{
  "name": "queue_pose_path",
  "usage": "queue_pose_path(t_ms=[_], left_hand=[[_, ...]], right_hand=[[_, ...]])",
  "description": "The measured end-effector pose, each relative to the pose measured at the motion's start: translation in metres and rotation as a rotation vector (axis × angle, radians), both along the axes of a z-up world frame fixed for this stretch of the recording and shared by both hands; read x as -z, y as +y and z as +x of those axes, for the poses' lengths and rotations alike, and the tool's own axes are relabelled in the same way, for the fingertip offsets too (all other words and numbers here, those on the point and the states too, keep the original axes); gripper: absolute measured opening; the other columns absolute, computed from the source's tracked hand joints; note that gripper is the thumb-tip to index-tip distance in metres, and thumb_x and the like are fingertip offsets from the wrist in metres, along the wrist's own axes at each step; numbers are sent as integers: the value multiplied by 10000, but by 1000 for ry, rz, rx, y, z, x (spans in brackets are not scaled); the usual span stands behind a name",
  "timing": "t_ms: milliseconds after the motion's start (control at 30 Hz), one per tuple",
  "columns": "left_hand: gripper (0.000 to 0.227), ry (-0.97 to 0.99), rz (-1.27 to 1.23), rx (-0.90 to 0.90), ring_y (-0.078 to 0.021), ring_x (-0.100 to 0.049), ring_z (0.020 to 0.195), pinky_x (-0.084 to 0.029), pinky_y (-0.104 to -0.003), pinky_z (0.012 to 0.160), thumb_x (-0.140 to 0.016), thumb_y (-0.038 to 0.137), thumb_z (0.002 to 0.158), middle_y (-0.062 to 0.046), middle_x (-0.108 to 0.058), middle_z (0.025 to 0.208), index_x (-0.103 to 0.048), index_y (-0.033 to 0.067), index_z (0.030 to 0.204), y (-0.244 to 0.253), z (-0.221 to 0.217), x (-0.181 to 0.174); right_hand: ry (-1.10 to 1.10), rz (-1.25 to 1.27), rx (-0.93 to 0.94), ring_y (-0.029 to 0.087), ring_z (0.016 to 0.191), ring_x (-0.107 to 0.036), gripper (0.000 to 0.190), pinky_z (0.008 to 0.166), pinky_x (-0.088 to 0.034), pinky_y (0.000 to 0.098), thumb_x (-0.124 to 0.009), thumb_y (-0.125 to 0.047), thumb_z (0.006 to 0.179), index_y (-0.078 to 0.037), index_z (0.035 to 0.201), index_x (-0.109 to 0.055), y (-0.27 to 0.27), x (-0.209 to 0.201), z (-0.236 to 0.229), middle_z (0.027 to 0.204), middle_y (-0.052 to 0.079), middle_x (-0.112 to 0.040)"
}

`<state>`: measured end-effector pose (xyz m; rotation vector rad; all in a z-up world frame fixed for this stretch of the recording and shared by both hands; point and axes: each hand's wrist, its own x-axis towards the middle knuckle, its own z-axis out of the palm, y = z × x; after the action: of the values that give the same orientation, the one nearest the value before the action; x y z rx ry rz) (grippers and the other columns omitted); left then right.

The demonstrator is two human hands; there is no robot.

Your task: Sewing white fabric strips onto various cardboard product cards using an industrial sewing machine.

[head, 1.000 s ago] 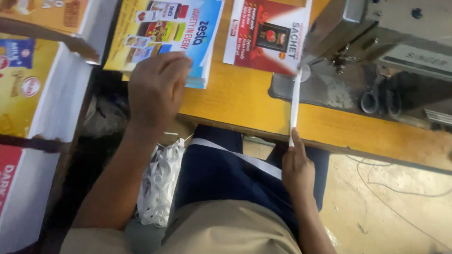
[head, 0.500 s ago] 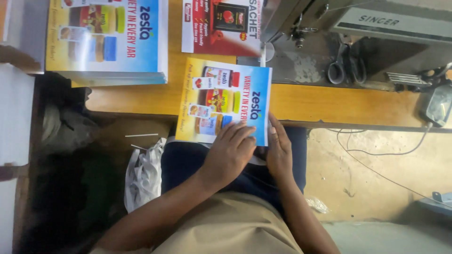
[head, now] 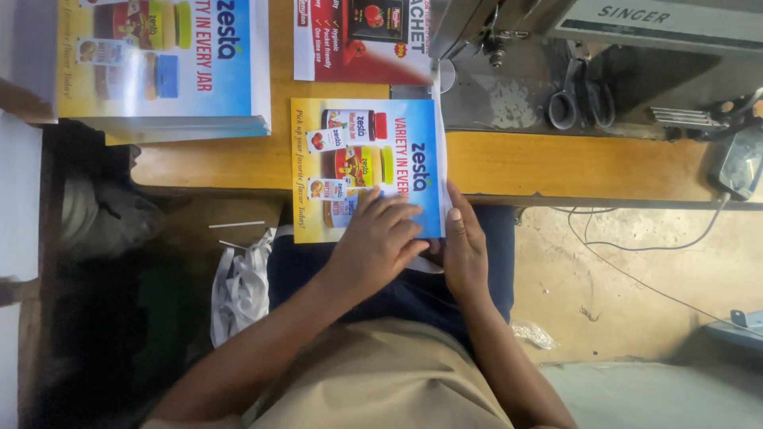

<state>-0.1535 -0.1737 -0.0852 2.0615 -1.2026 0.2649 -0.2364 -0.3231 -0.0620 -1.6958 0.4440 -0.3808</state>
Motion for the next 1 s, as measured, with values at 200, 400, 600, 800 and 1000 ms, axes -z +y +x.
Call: queue_pose_path(t_ms=[200, 400, 600, 800, 1000], left_hand=[[210, -73, -30, 128, -376, -638, 1308, -442, -563, 1130, -738, 287, 1011, -132, -646, 1408, -722, 137, 1158, -2, 62, 2], [279, -52, 56, 23, -433, -592, 1369, -412, -607, 1174, -756, 276, 1055, -211, -639, 1372, -692, 104, 1265, -31, 117, 7], [371, -6, 156, 66, -464, -551, 1430, -354, -632, 1226, -731, 316, 1061, -250, -619, 1429, -670, 76, 1336, -40, 104, 6], [348, -11, 180, 76, -435, -533, 1455, -365, -615, 1233, -674, 360, 1097, -233, -615, 1435, -656, 118, 1346, -39, 105, 10], [347, -32, 209, 68, -415, -544, 1445, -386, -597, 1220, -643, 380, 1115, -220, -617, 1427, -664, 132, 1356, -41, 112, 9]], right_hand=[[11, -7, -13, 159, 498, -581, 484, 504, -469, 274, -437, -264, 1170, -116, 1628, -485, -2, 17, 0, 625, 50, -596], [59, -39, -18, 141, 518, -567, 487, 497, -462, 264, -390, -279, 1182, -125, 1636, -475, 0, 15, -1, 647, 57, -580], [90, -5, 10, 146, 515, -580, 533, 497, -474, 260, -372, -369, 1170, -128, 1633, -480, 4, 0, 0, 633, 70, -614], [88, -113, -7, 164, 576, -662, 495, 537, -539, 285, -385, -292, 1174, -110, 1625, -479, 12, -14, 3, 711, 94, -664], [148, -226, -3, 135, 587, -659, 479, 574, -568, 282, -386, -238, 1176, -125, 1632, -479, 10, -12, 2, 756, 69, -654]])
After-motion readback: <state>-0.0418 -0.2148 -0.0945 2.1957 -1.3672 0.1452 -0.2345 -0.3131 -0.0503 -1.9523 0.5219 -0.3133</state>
